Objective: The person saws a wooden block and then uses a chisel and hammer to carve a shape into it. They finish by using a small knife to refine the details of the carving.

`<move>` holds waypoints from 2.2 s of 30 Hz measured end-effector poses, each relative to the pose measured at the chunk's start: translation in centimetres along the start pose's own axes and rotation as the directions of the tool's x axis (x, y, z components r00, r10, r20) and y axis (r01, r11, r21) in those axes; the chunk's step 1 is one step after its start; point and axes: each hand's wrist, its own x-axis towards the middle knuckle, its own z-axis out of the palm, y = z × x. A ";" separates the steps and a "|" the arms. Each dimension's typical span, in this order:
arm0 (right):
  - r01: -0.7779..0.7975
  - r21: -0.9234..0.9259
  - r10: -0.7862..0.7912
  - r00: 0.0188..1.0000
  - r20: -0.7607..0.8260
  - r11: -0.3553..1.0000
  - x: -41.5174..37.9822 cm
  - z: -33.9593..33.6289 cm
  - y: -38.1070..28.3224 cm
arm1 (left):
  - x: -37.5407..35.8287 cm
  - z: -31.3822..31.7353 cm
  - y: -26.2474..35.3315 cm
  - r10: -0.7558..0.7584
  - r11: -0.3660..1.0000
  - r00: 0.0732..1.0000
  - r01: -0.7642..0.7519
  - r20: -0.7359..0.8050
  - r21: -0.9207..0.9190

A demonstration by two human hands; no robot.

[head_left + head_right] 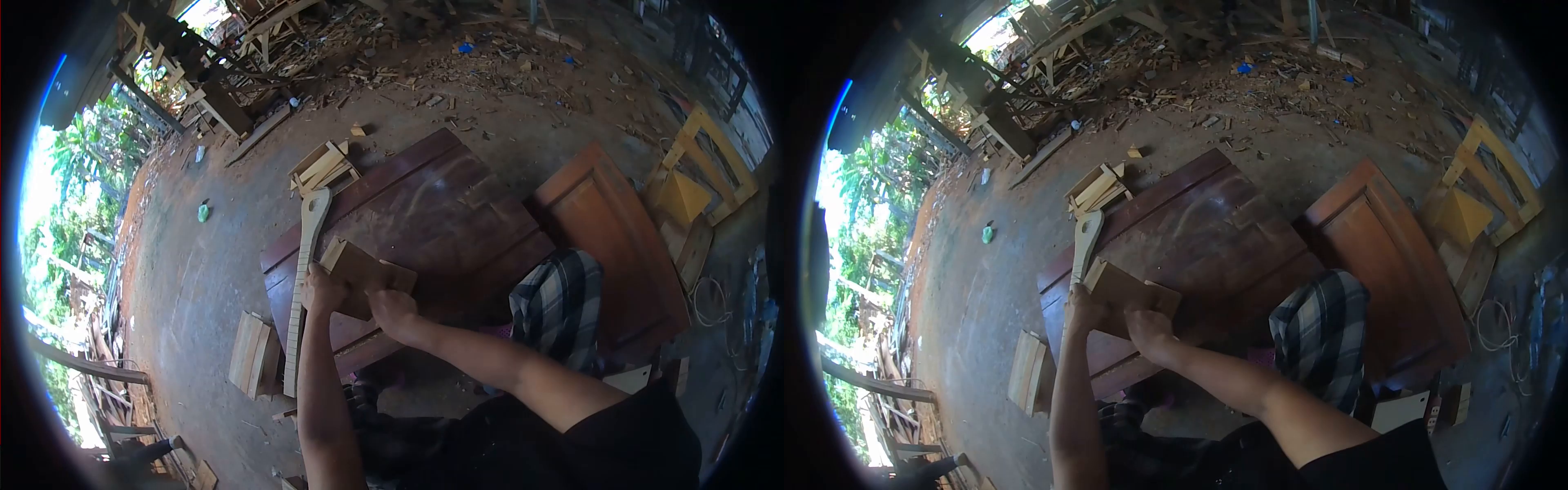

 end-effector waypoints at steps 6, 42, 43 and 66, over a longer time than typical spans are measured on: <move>0.180 -0.156 -0.167 0.982 0.093 0.971 0.1 -0.4 0.4 | 1.5 0.0 -0.5 0.060 0.996 0.996 -0.065 0.070 0.064; 0.108 -0.197 -0.090 0.991 0.100 0.974 3.0 0.8 -1.7 | -0.3 0.3 0.1 0.006 0.998 0.994 0.000 -0.106 0.058; 0.129 -0.158 -0.108 0.985 0.133 0.979 2.7 0.5 -1.1 | -0.4 0.0 0.3 0.004 0.998 0.996 0.002 -0.094 0.060; 0.012 0.042 -0.012 1.000 -0.009 0.999 2.2 1.0 -0.8 | 2.1 1.0 -1.6 -0.012 0.999 1.000 0.013 -0.004 0.050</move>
